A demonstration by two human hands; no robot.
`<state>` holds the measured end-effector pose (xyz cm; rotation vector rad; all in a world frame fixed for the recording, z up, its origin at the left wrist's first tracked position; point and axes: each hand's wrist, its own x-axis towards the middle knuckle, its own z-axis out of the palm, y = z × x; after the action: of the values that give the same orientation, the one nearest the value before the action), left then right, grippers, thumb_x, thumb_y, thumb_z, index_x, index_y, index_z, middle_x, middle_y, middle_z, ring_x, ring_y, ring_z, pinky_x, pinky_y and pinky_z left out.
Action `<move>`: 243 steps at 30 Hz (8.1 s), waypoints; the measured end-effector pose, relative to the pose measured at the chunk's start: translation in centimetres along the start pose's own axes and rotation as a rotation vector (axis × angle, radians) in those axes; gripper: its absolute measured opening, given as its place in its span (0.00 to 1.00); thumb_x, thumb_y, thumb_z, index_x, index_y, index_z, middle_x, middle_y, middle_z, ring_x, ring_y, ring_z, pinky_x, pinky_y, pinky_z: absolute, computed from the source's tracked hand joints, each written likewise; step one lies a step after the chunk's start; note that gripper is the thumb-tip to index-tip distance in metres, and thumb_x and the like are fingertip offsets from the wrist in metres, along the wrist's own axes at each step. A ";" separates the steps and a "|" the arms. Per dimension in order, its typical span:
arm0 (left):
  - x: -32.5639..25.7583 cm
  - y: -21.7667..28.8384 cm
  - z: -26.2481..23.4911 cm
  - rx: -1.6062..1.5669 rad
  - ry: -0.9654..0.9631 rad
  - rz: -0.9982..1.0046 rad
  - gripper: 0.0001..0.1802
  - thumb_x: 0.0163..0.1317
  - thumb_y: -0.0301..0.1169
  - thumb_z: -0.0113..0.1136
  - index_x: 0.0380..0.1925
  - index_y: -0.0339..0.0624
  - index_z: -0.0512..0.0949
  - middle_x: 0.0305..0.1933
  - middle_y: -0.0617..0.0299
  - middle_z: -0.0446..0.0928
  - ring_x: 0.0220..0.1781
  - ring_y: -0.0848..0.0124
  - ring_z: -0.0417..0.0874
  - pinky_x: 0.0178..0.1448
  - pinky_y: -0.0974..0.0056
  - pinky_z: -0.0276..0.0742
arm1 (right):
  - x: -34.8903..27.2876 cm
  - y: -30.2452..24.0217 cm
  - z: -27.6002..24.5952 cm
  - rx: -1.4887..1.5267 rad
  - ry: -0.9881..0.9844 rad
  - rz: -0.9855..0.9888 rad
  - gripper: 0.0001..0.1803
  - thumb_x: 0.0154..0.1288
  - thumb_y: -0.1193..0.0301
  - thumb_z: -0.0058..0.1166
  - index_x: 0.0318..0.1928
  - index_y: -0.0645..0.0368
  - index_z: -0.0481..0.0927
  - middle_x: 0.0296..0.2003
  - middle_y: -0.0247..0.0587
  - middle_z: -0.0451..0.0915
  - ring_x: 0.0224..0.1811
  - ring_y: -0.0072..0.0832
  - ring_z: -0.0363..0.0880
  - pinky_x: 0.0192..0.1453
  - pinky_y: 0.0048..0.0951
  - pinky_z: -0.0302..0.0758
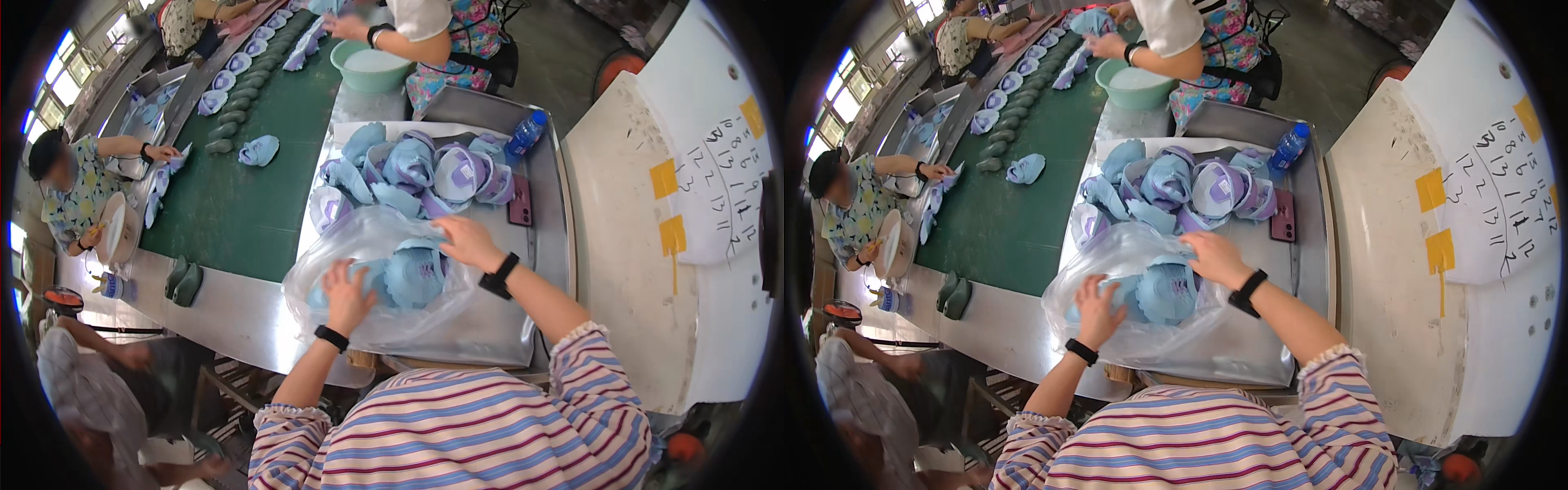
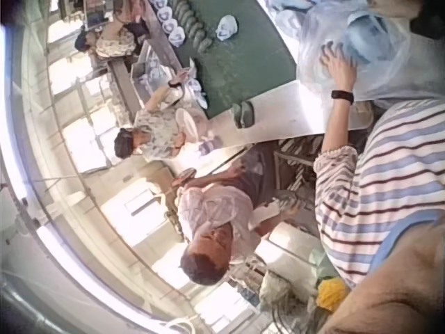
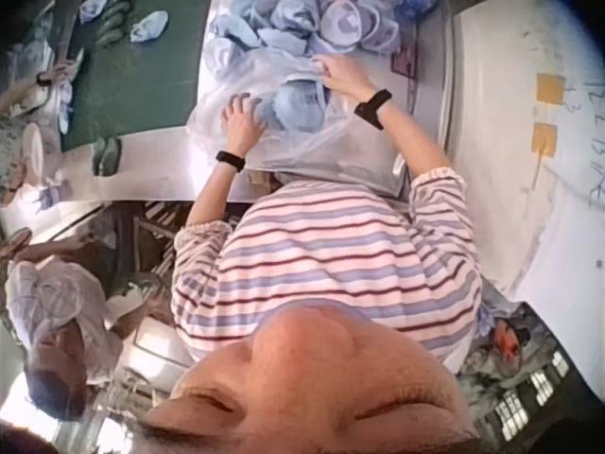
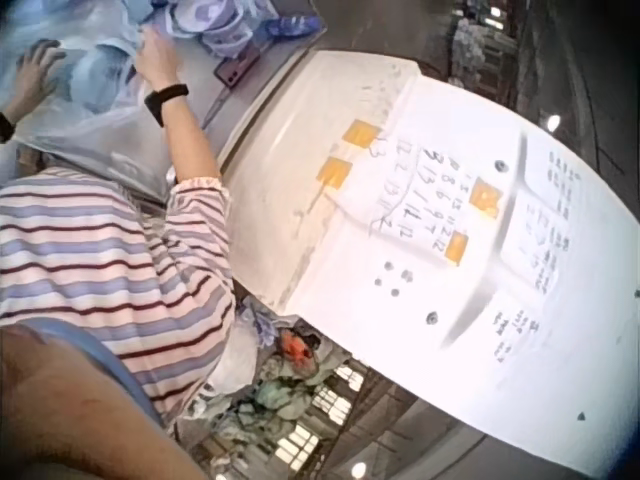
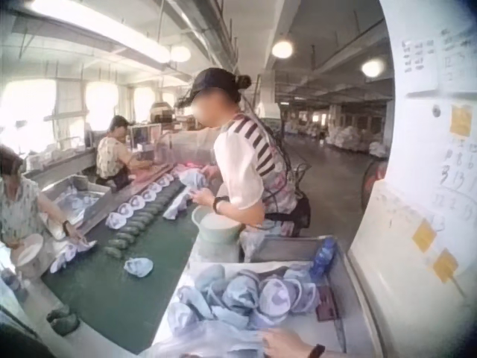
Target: The person repeatedly picks up light blue slippers from a pile on a table, places them into a clear plastic bag, and occasionally adjusts the bag. The task is performed by hand in a factory setting with other workers visible in the background.
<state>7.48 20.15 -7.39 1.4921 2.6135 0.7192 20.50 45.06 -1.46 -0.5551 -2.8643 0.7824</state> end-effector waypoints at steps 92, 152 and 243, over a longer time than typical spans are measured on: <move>3.7 -12.6 -13.3 -1.352 0.844 -0.405 0.15 0.61 0.33 0.61 0.43 0.35 0.74 0.42 0.63 0.77 0.41 0.78 0.74 0.48 0.72 0.69 | 6.0 -15.3 8.0 0.388 0.329 -0.970 0.14 0.36 0.75 0.68 0.29 0.57 0.81 0.52 0.54 0.66 0.52 0.51 0.68 0.55 0.43 0.67; 14.4 -22.4 -3.4 -0.628 0.156 -0.738 0.60 0.50 0.49 0.67 0.68 0.38 0.34 0.72 0.38 0.35 0.73 0.44 0.39 0.73 0.48 0.41 | 4.8 -10.7 2.9 0.648 -0.177 -0.303 0.16 0.35 0.74 0.72 0.30 0.58 0.83 0.55 0.48 0.67 0.54 0.40 0.70 0.57 0.34 0.67; -0.3 -12.8 -8.9 -1.329 0.312 -0.470 0.29 0.56 0.19 0.55 0.59 0.33 0.61 0.58 0.56 0.67 0.57 0.67 0.71 0.64 0.61 0.63 | 6.4 -10.9 9.0 1.182 -0.131 0.313 0.42 0.53 0.61 0.64 0.64 0.63 0.57 0.57 0.46 0.65 0.59 0.34 0.66 0.60 0.32 0.65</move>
<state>-4.96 11.20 -4.83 0.3632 1.6407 2.0572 9.26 34.55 -3.46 -0.7273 -1.8420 2.2953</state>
